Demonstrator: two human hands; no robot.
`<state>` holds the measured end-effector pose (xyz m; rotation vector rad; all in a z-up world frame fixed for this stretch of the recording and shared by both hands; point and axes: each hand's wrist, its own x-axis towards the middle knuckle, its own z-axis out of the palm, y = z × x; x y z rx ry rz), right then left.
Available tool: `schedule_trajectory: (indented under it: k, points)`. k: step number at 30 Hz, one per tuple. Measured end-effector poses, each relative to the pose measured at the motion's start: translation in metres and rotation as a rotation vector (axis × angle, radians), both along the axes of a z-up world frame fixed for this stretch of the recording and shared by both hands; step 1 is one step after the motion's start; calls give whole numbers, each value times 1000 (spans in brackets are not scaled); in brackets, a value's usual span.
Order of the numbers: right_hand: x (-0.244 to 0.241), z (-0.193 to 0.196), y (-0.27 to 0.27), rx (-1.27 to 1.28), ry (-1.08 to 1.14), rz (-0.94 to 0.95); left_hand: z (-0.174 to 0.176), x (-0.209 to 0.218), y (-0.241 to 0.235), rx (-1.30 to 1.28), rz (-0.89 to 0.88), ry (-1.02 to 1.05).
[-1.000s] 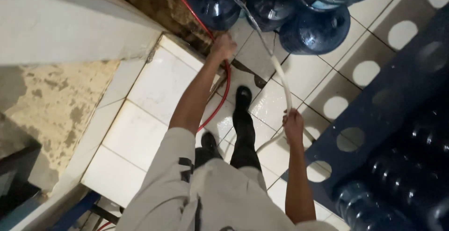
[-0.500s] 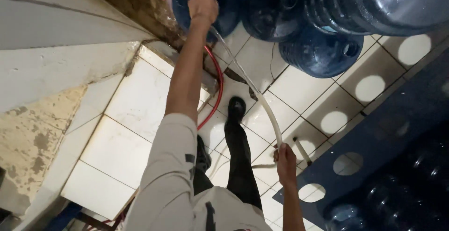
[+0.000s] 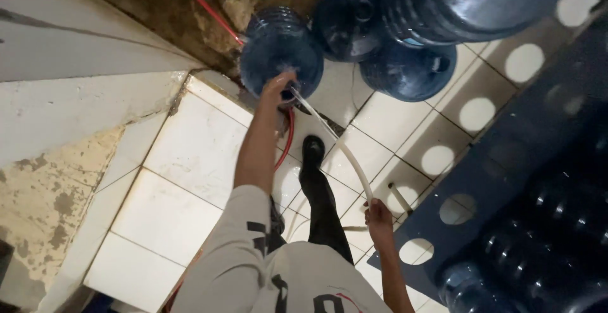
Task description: The person fills a series of large blue water jugs by hand using a flexible white hose, moving from one jug to the next once they are full.
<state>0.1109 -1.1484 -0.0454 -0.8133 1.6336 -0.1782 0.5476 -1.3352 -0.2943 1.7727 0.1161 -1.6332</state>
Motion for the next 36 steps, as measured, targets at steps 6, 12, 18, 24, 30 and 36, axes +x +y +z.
schedule_trajectory:
  k: [6, 12, 18, 24, 30, 36]
  points:
    - [-35, 9, 42, -110, 51, -74, 88, 15, 76, -115, 29, 105]
    - [-38, 46, 103, -238, 28, -140, 207, 35, 167, -131, -147, -129]
    - [-37, 84, 196, -497, 141, -114, 323, 26, 290, -620, -401, -498]
    - [-26, 123, 299, -521, 107, -298, 395, 10, 398, -348, -626, -788]
    - [-39, 162, 388, -517, 117, -450, 429, -34, 467, -263, -863, -856]
    - [-61, 192, 441, -501, 189, -507, 436, -72, 520, -315, -1043, -897]
